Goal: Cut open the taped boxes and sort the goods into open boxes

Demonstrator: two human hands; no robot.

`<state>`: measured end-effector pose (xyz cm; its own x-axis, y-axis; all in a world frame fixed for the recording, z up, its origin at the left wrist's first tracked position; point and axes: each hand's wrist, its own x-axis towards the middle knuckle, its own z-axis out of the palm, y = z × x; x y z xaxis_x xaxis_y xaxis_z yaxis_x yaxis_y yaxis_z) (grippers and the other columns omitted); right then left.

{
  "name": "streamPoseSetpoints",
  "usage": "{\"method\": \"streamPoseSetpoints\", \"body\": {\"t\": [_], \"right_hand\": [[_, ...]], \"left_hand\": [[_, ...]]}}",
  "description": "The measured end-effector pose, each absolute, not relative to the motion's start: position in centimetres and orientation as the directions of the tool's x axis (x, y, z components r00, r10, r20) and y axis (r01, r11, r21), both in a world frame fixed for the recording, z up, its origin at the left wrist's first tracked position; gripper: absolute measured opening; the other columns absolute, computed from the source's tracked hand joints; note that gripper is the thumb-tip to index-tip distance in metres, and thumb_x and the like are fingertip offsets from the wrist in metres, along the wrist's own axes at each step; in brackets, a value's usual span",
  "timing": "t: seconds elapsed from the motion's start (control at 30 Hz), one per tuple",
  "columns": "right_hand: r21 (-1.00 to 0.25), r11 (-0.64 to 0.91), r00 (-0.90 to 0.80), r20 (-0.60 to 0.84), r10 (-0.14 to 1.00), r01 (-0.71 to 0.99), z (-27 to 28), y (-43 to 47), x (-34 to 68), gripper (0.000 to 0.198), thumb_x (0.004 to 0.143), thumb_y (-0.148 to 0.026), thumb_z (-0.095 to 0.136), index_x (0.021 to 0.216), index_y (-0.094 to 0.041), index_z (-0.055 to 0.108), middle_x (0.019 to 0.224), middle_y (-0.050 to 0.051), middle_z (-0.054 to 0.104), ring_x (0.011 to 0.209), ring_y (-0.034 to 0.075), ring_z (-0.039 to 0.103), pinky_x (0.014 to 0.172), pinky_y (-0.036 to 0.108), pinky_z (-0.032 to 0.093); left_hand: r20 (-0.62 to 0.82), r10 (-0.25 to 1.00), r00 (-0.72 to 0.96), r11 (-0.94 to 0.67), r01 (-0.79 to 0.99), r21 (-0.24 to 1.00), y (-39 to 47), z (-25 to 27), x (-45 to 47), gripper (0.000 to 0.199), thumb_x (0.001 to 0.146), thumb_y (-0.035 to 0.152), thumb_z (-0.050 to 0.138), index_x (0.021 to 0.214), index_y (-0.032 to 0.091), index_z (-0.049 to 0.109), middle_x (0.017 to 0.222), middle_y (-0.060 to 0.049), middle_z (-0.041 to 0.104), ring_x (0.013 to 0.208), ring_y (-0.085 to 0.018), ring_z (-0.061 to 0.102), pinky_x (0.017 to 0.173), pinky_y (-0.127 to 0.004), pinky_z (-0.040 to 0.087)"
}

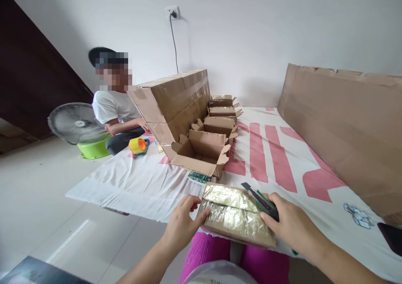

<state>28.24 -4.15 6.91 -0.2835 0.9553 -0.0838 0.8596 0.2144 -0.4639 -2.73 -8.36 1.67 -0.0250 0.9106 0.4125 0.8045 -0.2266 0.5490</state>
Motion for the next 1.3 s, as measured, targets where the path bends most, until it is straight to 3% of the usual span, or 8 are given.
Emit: {"method": "streamPoseSetpoints", "body": {"t": [0.2,0.3,0.43,0.53,0.7,0.93,1.07,1.3], "right_hand": [[-0.529,0.201,-0.228,0.014,0.973,0.825,6.2,-5.2,28.6,0.023,0.085,-0.049,0.054,0.088,-0.027,0.048,0.07,-0.004,0.065,0.061,0.018,0.062,0.058,0.028,0.047],[-0.604,0.177,-0.196,0.035,0.98,0.777,5.9,-5.4,28.7,0.021,0.084,-0.046,0.055,0.086,-0.026,0.049,0.068,-0.005,0.062,0.06,0.017,0.06,0.057,0.028,0.049],[-0.664,0.182,-0.195,0.056,0.979,0.725,5.5,-5.6,28.8,0.016,0.08,-0.04,0.058,0.082,-0.025,0.053,0.067,-0.005,0.059,0.06,0.017,0.058,0.056,0.028,0.049],[-0.654,0.18,-0.184,0.064,0.981,0.735,5.1,-5.9,28.8,0.015,0.08,-0.038,0.059,0.084,-0.025,0.053,0.068,-0.005,0.059,0.062,0.017,0.059,0.056,0.028,0.049],[-0.604,0.24,-0.233,0.092,0.968,0.76,5.3,-6.3,29.0,0.017,0.082,-0.04,0.061,0.088,-0.026,0.053,0.07,-0.005,0.064,0.062,0.017,0.062,0.059,0.028,0.052],[-0.341,0.553,-0.466,0.307,0.83,0.76,8.1,-5.5,28.8,0.037,0.095,-0.045,0.052,0.127,-0.028,0.053,0.11,0.004,0.073,0.09,0.022,0.072,0.075,0.032,0.057],[-0.168,0.69,-0.651,0.234,0.722,0.704,10.6,-5.0,26.3,0.036,0.099,-0.03,0.044,0.134,-0.028,0.051,0.097,0.003,0.07,0.07,0.017,0.068,0.061,0.029,0.052],[0.135,0.757,-0.769,0.094,0.632,0.639,12.5,-4.2,23.6,0.038,0.084,-0.014,0.062,0.12,-0.027,0.062,0.083,0.0,0.065,0.062,0.016,0.062,0.056,0.029,0.04]], "left_hand": [[0.417,0.908,-0.051,-0.243,0.747,0.619,-8.3,2.1,-2.4,0.012,0.086,0.031,0.062,0.083,0.021,0.058,0.077,-0.002,0.061,0.07,-0.018,0.058,0.063,-0.03,0.048],[0.32,0.943,-0.087,-0.165,0.715,0.679,-8.0,2.7,-2.4,0.016,0.081,0.033,0.067,0.088,0.021,0.061,0.073,0.0,0.06,0.065,-0.017,0.057,0.06,-0.029,0.047],[0.176,0.984,-0.01,-0.121,0.685,0.719,-7.7,3.6,-2.6,0.014,0.077,0.032,0.072,0.074,0.02,0.064,0.072,0.001,0.058,0.063,-0.016,0.056,0.058,-0.028,0.045],[0.218,0.976,0.029,-0.184,0.651,0.736,-7.6,4.2,-2.3,0.015,0.075,0.026,0.073,0.069,0.02,0.06,0.076,-0.001,0.062,0.072,-0.018,0.059,0.065,-0.029,0.047],[0.287,0.955,0.072,-0.281,0.522,0.806,-7.6,3.9,-1.9,0.01,0.079,0.021,0.069,0.085,0.021,0.061,0.099,-0.006,0.069,0.096,-0.024,0.062,0.085,-0.038,0.049],[0.37,0.929,0.024,-0.342,0.44,0.83,-7.8,2.1,-1.6,0.006,0.083,0.024,0.066,0.081,0.021,0.06,0.104,-0.01,0.069,0.103,-0.027,0.062,0.09,-0.043,0.048],[0.376,0.926,0.022,-0.344,0.454,0.822,-8.1,2.1,-1.5,0.01,0.084,0.026,0.065,0.078,0.021,0.059,0.105,-0.011,0.069,0.103,-0.027,0.061,0.09,-0.044,0.049],[0.383,0.923,0.023,-0.342,0.502,0.795,-8.3,2.2,-1.6,0.01,0.086,0.027,0.062,0.078,0.021,0.058,0.105,-0.011,0.069,0.104,-0.028,0.061,0.089,-0.044,0.049]]}}
